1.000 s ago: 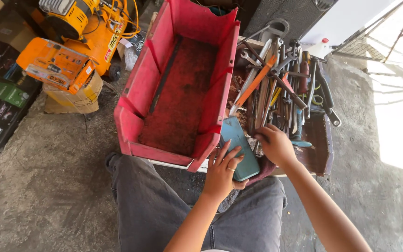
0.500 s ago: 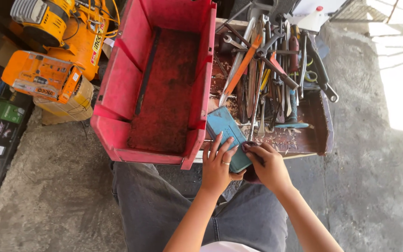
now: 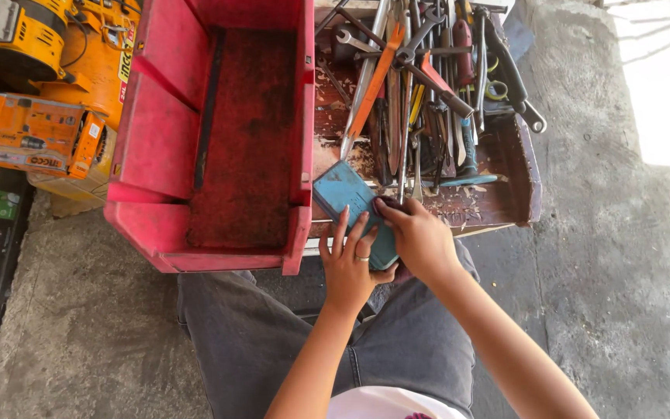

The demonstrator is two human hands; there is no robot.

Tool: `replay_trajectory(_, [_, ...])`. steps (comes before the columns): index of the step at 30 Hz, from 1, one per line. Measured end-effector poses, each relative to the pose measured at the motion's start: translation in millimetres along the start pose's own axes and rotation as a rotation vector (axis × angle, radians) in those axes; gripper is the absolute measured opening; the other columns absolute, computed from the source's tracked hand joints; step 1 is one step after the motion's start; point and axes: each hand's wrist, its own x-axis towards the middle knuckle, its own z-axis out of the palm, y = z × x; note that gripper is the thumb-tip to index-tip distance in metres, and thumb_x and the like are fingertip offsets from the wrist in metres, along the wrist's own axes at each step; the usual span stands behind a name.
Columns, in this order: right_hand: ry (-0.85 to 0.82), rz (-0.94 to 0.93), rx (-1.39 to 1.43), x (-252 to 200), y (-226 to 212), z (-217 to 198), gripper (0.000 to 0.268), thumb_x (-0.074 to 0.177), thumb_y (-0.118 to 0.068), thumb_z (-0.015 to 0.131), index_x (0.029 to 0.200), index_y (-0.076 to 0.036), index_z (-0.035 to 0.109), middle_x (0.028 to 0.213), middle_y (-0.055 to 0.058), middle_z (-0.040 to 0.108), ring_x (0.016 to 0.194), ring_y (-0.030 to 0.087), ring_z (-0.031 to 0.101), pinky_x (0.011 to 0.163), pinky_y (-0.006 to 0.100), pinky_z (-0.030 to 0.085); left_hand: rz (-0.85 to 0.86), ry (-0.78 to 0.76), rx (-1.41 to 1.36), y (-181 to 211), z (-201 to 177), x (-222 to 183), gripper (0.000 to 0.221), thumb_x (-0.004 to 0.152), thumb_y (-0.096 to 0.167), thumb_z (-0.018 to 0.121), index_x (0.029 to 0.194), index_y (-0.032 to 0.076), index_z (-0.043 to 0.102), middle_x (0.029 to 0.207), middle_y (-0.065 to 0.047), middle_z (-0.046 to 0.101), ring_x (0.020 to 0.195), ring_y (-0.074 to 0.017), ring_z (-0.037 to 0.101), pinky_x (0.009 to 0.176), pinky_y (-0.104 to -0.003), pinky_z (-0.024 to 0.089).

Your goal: The recorder is cleaning a small blue tool case using a cloth.

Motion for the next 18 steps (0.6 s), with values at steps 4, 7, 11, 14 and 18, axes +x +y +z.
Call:
replay_trajectory(4, [-0.103, 0.031, 0.195, 6, 4, -17, 0.029, 0.096, -0.034, 0.062, 0.122, -0.031, 0.073, 0.099, 0.01, 0.065, 0.085, 0.046, 0.07, 0.07, 0.055, 0.059, -0.005, 0.002, 0.014, -3, 1, -2, 0.059, 0.082, 0.064, 0.054, 0.122, 0.021, 0.063, 0.141, -0.001, 0.062, 0.139, -0.0281, 0.053, 0.102, -0.053, 0.039])
replay_trajectory(7, [-0.024, 0.176, 0.6, 6, 34, 0, 0.019, 0.098, -0.032, 0.066, 0.113, -0.026, 0.076, 0.094, 0.007, 0.073, 0.092, 0.037, 0.072, 0.077, 0.048, 0.058, -0.022, 0.027, 0.057, 2, 5, -4, 0.059, 0.081, 0.064, 0.053, 0.122, 0.022, 0.063, 0.139, 0.0, 0.063, 0.138, -0.0276, 0.054, 0.1, -0.053, 0.038])
replay_trajectory(11, [-0.012, 0.2, 0.835, 14, 46, 5, 0.018, 0.101, -0.031, 0.068, 0.109, -0.015, 0.066, 0.088, 0.005, 0.067, 0.086, 0.017, 0.063, 0.081, 0.036, 0.052, -0.106, -0.1, 0.112, 19, -11, 5, 0.064, 0.072, 0.057, 0.059, 0.126, 0.023, 0.058, 0.144, -0.001, 0.059, 0.142, -0.0256, 0.048, 0.1, -0.055, 0.026])
replay_trajectory(14, [-0.04, 0.106, 0.767, 27, 33, -5, 0.018, 0.098, -0.031, 0.072, 0.103, -0.014, 0.068, 0.088, 0.007, 0.066, 0.085, 0.021, 0.065, 0.081, 0.036, 0.052, -0.194, -0.27, -0.025, 22, -38, 19, 0.078, 0.061, 0.044, 0.073, 0.132, 0.018, 0.053, 0.152, -0.007, 0.051, 0.147, -0.0272, 0.041, 0.101, -0.057, 0.02])
replay_trajectory(18, [-0.026, -0.098, 0.637, 40, 22, -5, 0.019, 0.093, -0.026, 0.076, 0.104, -0.011, 0.072, 0.109, 0.015, 0.061, 0.092, 0.043, 0.067, 0.085, 0.048, 0.053, -0.288, -0.329, -0.143, 3, -44, 31, 0.121, 0.05, 0.05, 0.087, 0.151, 0.009, 0.035, 0.162, -0.024, 0.029, 0.151, -0.045, 0.028, 0.109, -0.067, 0.023])
